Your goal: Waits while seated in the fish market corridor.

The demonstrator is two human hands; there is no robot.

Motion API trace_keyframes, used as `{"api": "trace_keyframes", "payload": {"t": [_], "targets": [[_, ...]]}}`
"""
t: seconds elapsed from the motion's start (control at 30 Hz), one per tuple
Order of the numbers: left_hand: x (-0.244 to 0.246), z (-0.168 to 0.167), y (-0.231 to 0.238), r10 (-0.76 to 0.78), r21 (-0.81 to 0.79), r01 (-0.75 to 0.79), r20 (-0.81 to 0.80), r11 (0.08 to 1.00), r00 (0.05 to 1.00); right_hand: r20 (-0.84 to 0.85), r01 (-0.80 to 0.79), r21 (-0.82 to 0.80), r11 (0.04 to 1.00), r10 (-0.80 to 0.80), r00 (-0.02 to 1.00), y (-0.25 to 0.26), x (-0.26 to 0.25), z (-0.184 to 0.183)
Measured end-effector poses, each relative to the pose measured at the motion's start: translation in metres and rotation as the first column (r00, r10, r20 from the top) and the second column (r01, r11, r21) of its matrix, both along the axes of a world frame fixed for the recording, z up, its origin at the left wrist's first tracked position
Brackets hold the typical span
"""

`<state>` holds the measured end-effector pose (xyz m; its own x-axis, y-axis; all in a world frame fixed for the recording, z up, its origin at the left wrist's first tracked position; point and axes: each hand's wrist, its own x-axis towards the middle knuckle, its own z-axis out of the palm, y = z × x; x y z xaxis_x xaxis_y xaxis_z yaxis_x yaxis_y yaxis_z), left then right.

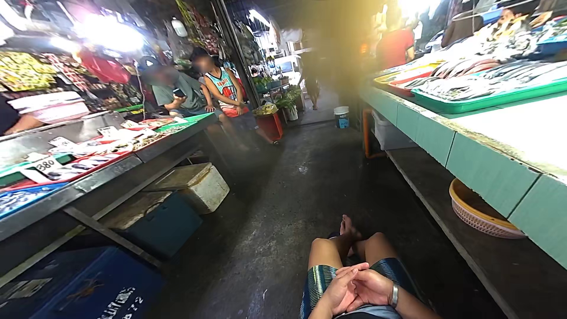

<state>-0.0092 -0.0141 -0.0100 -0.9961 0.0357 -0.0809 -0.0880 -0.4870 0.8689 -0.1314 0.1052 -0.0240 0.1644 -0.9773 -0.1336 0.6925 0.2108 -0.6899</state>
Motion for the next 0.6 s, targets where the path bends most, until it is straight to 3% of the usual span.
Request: {"api": "trace_keyframes", "payload": {"t": [0.6], "targets": [[0.0002,-0.003,-0.0008,0.001,0.021,-0.001,0.001,1.0,1.0,0.013,0.006,0.019,1.0,-0.006,1.0,0.0022,0.0015,0.0055]]}}
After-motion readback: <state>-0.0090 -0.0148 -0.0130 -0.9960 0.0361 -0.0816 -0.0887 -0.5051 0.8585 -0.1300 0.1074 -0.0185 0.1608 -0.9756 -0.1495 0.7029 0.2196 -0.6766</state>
